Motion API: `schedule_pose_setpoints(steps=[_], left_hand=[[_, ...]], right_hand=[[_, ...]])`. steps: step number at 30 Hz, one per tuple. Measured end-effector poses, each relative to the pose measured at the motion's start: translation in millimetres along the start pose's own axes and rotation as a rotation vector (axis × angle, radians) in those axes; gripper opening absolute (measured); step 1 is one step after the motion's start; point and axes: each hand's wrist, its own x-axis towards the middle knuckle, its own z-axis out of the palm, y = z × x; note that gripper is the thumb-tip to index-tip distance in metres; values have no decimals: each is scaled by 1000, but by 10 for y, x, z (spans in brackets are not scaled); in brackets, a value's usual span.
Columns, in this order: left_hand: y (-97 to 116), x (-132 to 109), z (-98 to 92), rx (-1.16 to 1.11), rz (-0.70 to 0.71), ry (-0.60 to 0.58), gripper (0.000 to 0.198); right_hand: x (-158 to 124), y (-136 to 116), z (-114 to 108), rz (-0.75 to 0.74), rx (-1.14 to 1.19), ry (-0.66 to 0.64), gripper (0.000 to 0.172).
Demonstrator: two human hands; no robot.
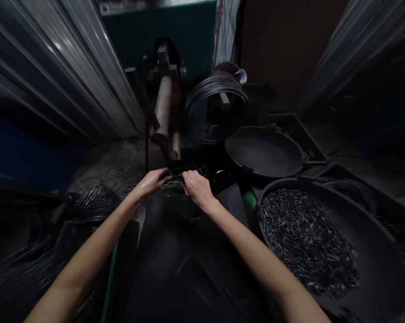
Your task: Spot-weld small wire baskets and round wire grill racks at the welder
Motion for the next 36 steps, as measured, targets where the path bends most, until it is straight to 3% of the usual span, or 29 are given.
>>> schedule_pose_setpoints(steps=[5,15,36], left_hand=[[21,-63,-18,80,7,67,18],[-13,25,-193,35,-37,127,19],[-138,315,-270,77,-85,226,14]], right_hand=[[50,32,10,-13,110,-2,16],[271,99,-48,-67,169,185,13],[600,224,5,-31,198,242,9]])
